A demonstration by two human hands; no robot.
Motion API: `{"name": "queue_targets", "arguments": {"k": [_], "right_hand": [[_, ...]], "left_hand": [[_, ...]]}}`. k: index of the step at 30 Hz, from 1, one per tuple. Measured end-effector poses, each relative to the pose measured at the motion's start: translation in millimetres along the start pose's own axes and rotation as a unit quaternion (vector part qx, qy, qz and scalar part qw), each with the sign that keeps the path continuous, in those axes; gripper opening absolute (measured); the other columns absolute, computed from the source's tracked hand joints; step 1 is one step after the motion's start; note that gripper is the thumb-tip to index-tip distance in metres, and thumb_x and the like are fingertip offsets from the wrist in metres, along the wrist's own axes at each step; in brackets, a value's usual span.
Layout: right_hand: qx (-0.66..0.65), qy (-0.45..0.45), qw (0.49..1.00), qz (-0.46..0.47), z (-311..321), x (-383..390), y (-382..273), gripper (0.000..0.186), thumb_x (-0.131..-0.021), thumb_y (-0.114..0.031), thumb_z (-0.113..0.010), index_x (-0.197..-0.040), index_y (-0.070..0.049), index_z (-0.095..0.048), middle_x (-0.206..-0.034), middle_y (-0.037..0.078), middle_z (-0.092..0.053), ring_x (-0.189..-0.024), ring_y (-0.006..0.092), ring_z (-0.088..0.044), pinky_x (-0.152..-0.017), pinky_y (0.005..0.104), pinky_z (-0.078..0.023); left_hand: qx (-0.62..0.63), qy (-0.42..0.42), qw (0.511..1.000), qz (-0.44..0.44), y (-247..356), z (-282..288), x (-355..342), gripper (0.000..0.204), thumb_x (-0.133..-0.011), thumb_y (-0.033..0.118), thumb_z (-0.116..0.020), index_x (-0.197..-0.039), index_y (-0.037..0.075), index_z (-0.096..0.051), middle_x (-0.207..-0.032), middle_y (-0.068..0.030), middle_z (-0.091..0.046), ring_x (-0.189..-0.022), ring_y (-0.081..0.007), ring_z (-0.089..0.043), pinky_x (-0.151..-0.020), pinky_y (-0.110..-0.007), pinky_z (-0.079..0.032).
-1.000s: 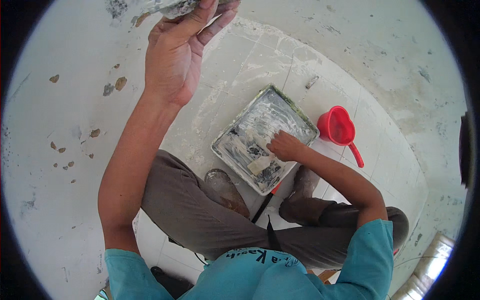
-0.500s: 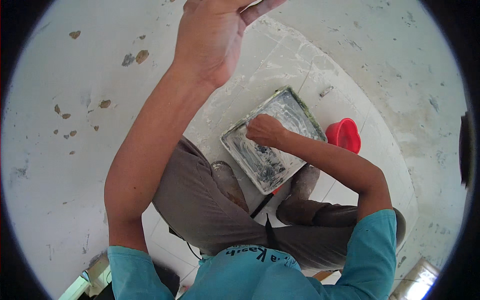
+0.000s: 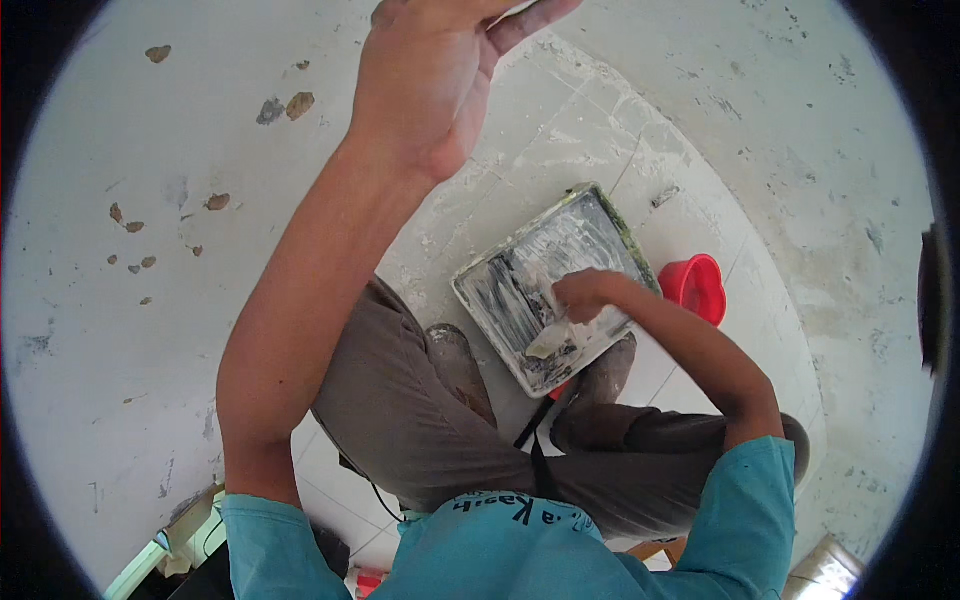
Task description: Applying plaster filler to patch holes in a wall.
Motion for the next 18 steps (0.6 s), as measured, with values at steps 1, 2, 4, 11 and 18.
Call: {"name": "queue_targets", "arguments": {"k": [1, 2, 4, 11, 18], "right_hand": [[-0.113, -0.035, 0.99, 0.072, -12, 8, 32, 0.028, -0.073, -0.018, -0.07, -0.093, 0.002, -0.074, -0.082, 0.018, -0.072, -0.078, 0.0322, -0.07, -0.068, 0.0435, -0.053], [-0.163, 0.001, 0.978, 0.131, 7, 21, 48, 0.027, -0.074, -0.016, -0.07, -0.094, 0.001, -0.076, -0.08, 0.015, -0.073, -0.07, 0.022, -0.068, -0.061, 0.0363, -0.05], [-0.339, 0.036, 0.937, 0.069, 68, 65, 57, 0.026, -0.077, -0.014, -0.069, -0.097, 0.0, -0.077, -0.078, 0.008, -0.073, -0.065, 0.0143, -0.063, -0.057, 0.0284, -0.046], [-0.593, 0.361, 0.709, 0.122, 196, 136, 87, 0.023, -0.094, -0.023, -0.067, -0.101, -0.002, -0.074, -0.079, 0.003, -0.069, -0.062, 0.007, -0.052, -0.055, 0.0214, -0.038], [-0.625, 0.539, 0.472, 0.31, 267, 95, 32, 0.028, -0.1, -0.027, -0.063, -0.113, -0.003, -0.07, -0.087, 0.006, -0.07, -0.071, 0.0095, -0.059, -0.06, 0.0202, -0.042]], "left_hand": [[-0.008, -0.008, 1.0, -0.003, -1, -5, 0, 0.032, -0.099, 0.02, -0.063, -0.123, 0.0, -0.059, -0.117, -0.0099, -0.067, -0.116, -0.0213, -0.062, -0.11, -0.038, -0.047], [-0.032, -0.008, 0.999, -0.004, 3, -2, 4, 0.039, -0.098, 0.021, -0.065, -0.13, 0.002, -0.055, -0.118, -0.0099, -0.066, -0.117, -0.021, -0.062, -0.11, -0.038, -0.047], [-0.052, 0.01, 0.998, -0.032, 15, 19, 14, 0.032, -0.095, 0.011, -0.065, -0.126, 0.002, -0.06, -0.116, -0.0099, -0.069, -0.115, -0.0237, -0.064, -0.109, -0.046, -0.047], [-0.054, 0.159, 0.979, -0.115, 51, 51, 88, 0.053, -0.09, 0.002, -0.062, -0.141, 0.012, -0.048, -0.128, -0.0059, -0.064, -0.13, -0.0273, -0.053, -0.114, -0.06, -0.038], [-0.062, 0.112, 0.98, -0.151, 50, 67, 132, 0.058, -0.088, -0.006, -0.062, -0.142, 0.007, -0.046, -0.138, -0.0113, -0.058, -0.128, -0.0314, -0.056, -0.108, -0.06, -0.044]]}}
Point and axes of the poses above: each hand's wrist, its own x-axis away from the middle knuckle, its own z-axis out of the back of the hand, y = z × x, the point moved 9 cm from there along -x, towards the middle knuckle
